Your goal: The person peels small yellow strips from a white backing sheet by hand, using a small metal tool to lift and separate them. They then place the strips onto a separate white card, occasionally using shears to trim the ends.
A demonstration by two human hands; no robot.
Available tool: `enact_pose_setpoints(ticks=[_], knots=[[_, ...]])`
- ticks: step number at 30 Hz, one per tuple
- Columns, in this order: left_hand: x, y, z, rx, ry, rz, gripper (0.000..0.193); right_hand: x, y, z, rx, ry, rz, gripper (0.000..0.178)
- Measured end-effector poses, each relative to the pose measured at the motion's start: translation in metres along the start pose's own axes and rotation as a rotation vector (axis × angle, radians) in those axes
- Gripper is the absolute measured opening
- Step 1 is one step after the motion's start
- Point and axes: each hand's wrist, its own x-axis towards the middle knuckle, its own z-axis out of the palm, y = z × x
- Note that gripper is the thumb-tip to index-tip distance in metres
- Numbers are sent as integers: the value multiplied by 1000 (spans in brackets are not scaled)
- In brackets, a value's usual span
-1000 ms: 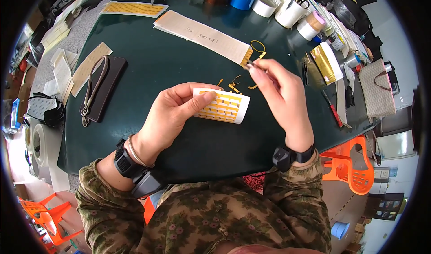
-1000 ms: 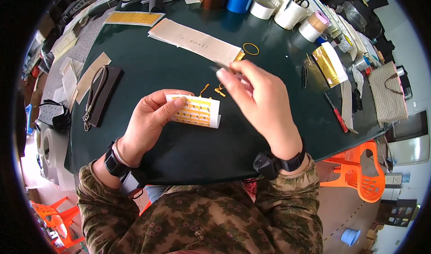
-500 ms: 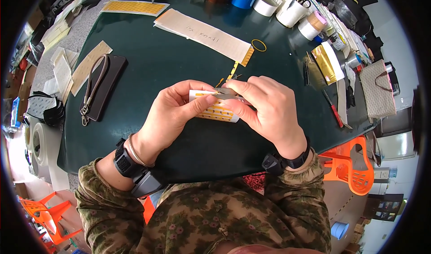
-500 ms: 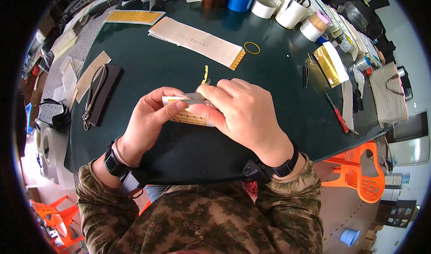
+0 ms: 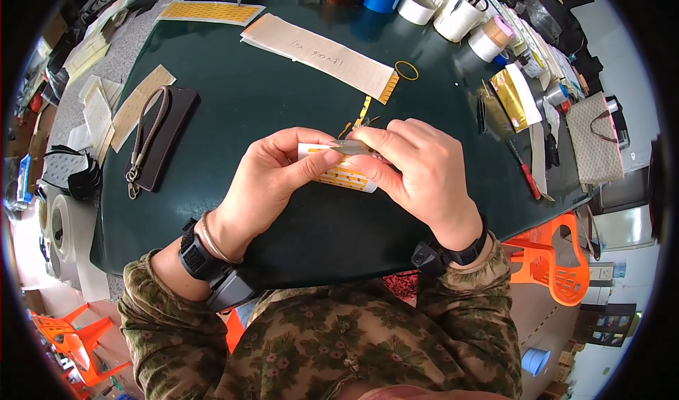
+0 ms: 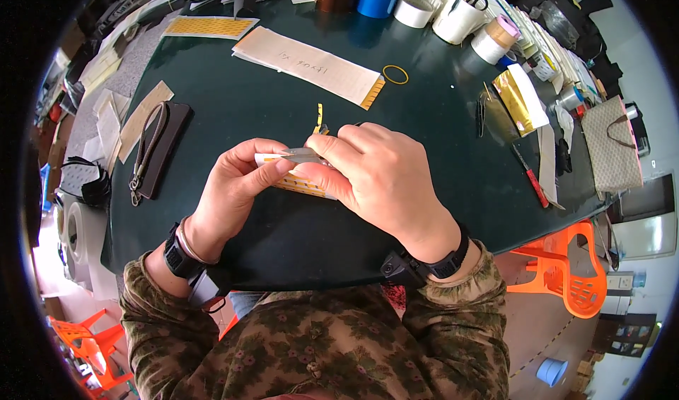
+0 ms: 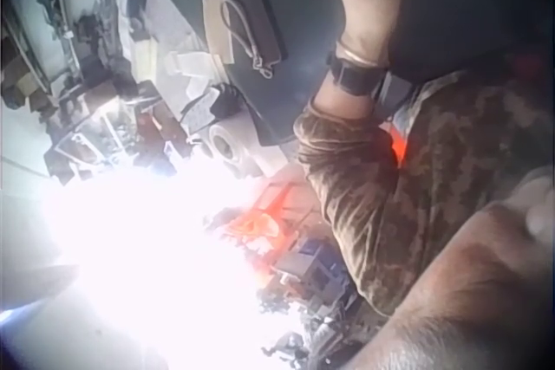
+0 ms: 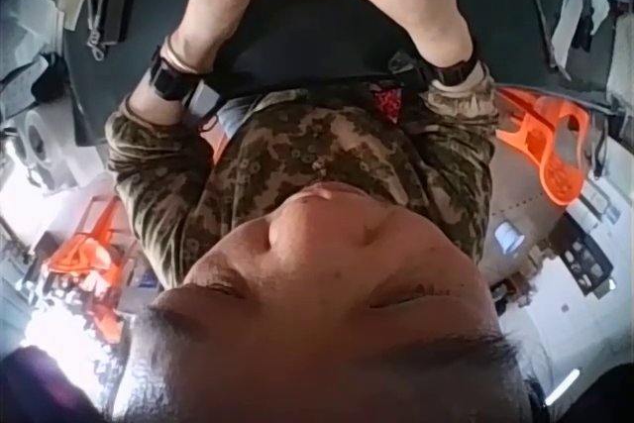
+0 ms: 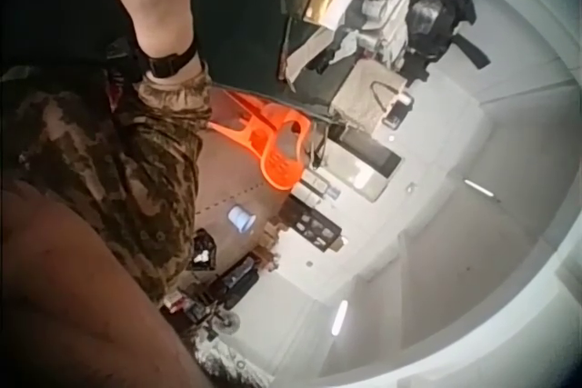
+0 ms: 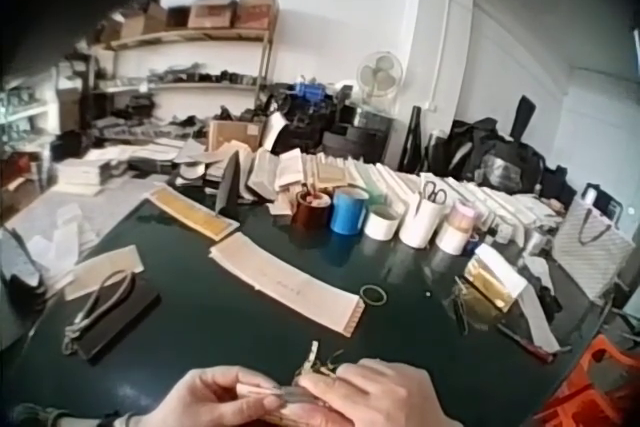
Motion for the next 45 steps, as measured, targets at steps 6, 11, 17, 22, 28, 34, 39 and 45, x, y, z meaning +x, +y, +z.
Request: enact_pose_setpoints(ticks=[6, 11, 17, 22, 28, 34, 39, 45], knots=[[0, 0, 0, -12, 7, 1, 15, 1, -1, 1, 31, 34, -6, 27], [0, 0, 1, -7, 14, -2, 15, 1, -1, 3, 48, 43, 2, 27], [1, 1, 0, 50, 28, -11, 15, 2, -1, -2, 113, 46, 140, 22], [4, 1, 1, 57, 39, -6, 15, -5, 22, -6, -5, -88, 473, 21], [7, -2, -2, 57, 28, 118, 17, -25, 50, 0, -187, -343, 486, 31], [4, 2, 1, 202, 43, 315, 20, 2, 20, -5, 321, 128, 505, 37], [-2, 8, 9, 148, 98, 275, 21, 4, 2, -3, 434, 143, 88, 37], [-6, 5, 5, 305, 131, 293, 20, -2, -4, 12, 705, 116, 136, 35]])
